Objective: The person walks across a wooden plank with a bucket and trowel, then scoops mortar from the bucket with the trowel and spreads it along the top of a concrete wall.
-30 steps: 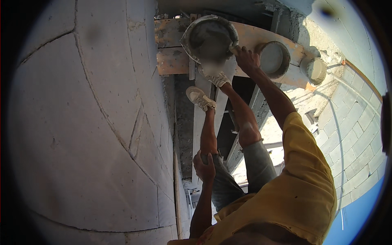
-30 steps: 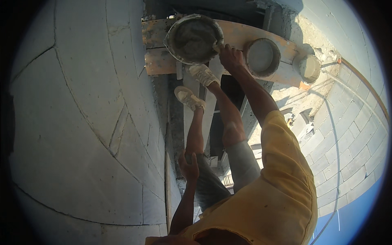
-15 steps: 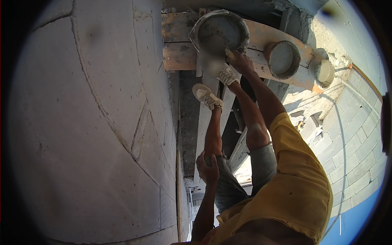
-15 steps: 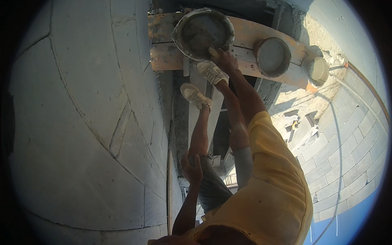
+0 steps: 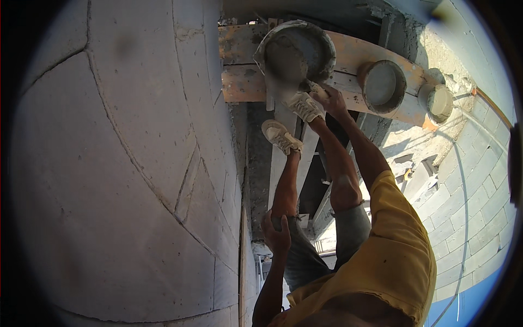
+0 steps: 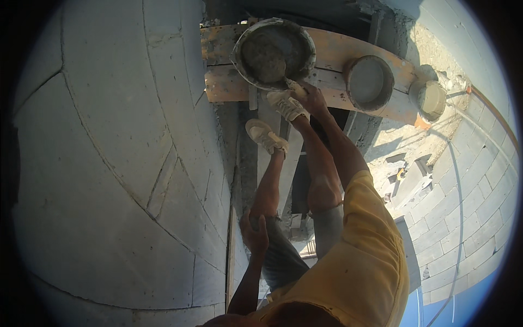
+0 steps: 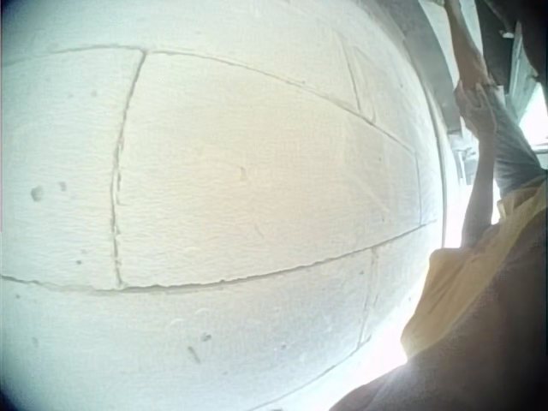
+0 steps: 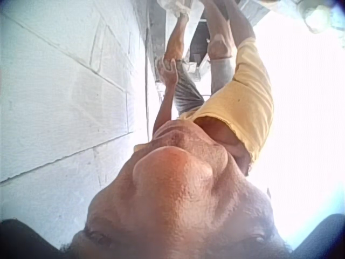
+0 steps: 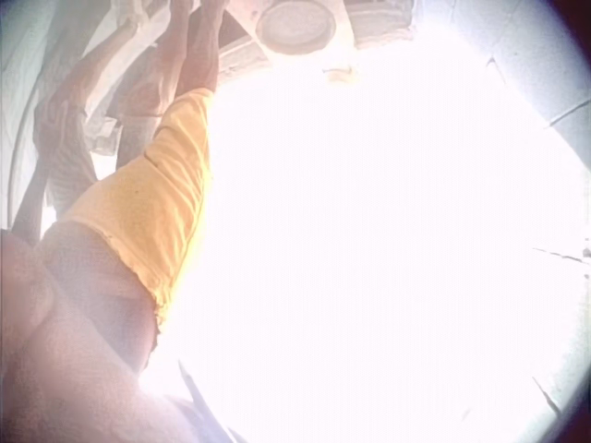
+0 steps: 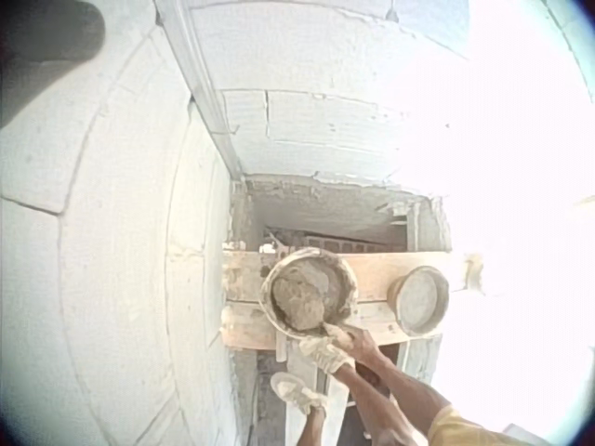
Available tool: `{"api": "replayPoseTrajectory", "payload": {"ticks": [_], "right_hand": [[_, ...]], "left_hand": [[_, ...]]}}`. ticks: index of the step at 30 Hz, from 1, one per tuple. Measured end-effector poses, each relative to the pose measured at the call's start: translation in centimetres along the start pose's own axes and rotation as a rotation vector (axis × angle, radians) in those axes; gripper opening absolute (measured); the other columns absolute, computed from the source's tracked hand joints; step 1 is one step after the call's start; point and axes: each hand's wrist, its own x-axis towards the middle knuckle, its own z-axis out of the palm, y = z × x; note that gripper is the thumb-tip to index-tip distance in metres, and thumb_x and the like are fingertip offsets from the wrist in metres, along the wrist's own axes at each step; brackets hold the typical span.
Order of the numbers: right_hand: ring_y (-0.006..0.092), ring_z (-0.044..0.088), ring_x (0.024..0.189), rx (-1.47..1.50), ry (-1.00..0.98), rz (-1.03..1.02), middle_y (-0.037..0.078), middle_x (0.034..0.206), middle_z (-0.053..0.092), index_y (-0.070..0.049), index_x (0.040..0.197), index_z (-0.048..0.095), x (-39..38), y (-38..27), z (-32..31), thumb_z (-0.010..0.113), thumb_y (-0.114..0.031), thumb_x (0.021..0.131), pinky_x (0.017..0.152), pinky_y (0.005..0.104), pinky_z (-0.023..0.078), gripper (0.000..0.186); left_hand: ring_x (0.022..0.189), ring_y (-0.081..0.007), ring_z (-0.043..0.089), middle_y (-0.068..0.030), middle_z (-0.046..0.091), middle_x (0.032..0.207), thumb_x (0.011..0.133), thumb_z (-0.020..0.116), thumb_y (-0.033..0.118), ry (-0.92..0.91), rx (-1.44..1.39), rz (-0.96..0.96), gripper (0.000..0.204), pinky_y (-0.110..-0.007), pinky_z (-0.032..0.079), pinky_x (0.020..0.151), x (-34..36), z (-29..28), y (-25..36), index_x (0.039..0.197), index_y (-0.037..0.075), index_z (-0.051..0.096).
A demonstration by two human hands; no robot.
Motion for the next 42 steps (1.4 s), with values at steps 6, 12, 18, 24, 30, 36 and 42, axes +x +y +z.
{"api": "replayPoseTrajectory", "payload": {"ticks": [6, 12, 18, 24, 30, 36, 42], "right_hand": [[0.0111, 0.053, 0.051, 0.071, 0.105, -0.113, 0.008, 0.07, 0.061, 0.002, 0.105, 0.061, -3.8, -4.4, -4.8, 0.07, -0.034, 0.081, 0.047, 0.0284, 0.043, 0.044], [0.0342, 0.063, 0.09, -0.093, 0.045, 0.017, 0.021, 0.097, 0.064, -0.001, 0.111, 0.06, -12.2, -16.6, -15.9, 0.068, -0.039, 0.079, 0.08, 0.0402, 0.047, 0.05], [0.0126, 0.052, 0.048, 0.114, 0.007, 0.031, 0.009, 0.072, 0.056, 0.001, 0.104, 0.054, -25.9, -33.4, -28.7, 0.065, -0.032, 0.082, 0.047, 0.0285, 0.044, 0.041], [0.0085, 0.049, 0.047, 0.114, -0.036, -0.091, 0.003, 0.066, 0.05, 0.0, 0.107, 0.05, -37.3, -51.2, -39.4, 0.063, -0.028, 0.085, 0.042, 0.0242, 0.041, 0.038], [0.0061, 0.049, 0.058, 0.055, -0.069, -0.345, 0.001, 0.077, 0.051, 0.001, 0.125, 0.046, -41.7, -69.0, -46.2, 0.059, -0.026, 0.087, 0.048, 0.0213, 0.043, 0.049], [0.0004, 0.049, 0.05, 0.148, -0.245, -0.644, 0.0, 0.075, 0.054, 0.005, 0.118, 0.046, -36.3, -83.4, -46.8, 0.059, -0.023, 0.09, 0.038, 0.0135, 0.043, 0.041], [0.0018, 0.052, 0.058, 0.424, -0.426, -0.73, 0.001, 0.078, 0.055, 0.0, 0.11, 0.048, -26.6, -95.9, -41.3, 0.063, -0.023, 0.088, 0.042, 0.0156, 0.047, 0.035]], "left_hand": [[0.115, -0.0376, 0.048, -0.0208, 0.05, 0.122, 0.084, 0.062, 0.032, -0.029, -0.034, 0.004, 0.051, -0.047, 0.04, 0.096, -0.4, -0.1, 0.6, 0.124, 0.003, 0.05], [0.123, -0.0401, 0.04, -0.0249, 0.043, 0.131, 0.083, 0.063, 0.036, -0.137, -0.161, 0.069, 0.067, -0.046, 0.036, 0.101, -1.9, -1.7, -0.9, 0.135, 0.001, 0.038], [0.12, -0.0369, 0.047, -0.0266, 0.046, 0.13, 0.082, 0.065, 0.041, -0.246, -0.483, 0.023, 0.079, -0.041, 0.038, 0.099, -7.5, -9.7, 1.7, 0.142, 0.004, 0.03], [0.086, -0.0221, 0.06, -0.0152, 0.06, 0.095, 0.081, 0.067, 0.041, -0.139, -0.581, 0.071, 0.085, -0.037, 0.049, 0.076, -6.4, -12.9, -0.4, 0.143, 0.004, 0.023], [0.064, -0.0193, 0.054, -0.0105, 0.056, 0.076, 0.083, 0.066, 0.041, 0.046, -0.624, 0.234, 0.085, -0.035, 0.048, 0.058, -4.7, -15.3, -1.0, 0.14, -0.002, 0.02], [0.089, -0.0284, 0.056, -0.0174, 0.055, 0.095, 0.082, 0.067, 0.039, -0.078, -0.906, -0.193, 0.08, -0.043, 0.049, 0.074, -11.9, -19.9, 2.3, 0.139, 0.0, 0.026], [0.068, -0.0207, 0.053, -0.0046, 0.052, 0.07, 0.084, 0.066, 0.031, 0.438, -0.667, 0.147, 0.076, -0.042, 0.049, 0.065, -11.2, -6.5, -7.5, 0.142, 0.005, 0.025]]}}
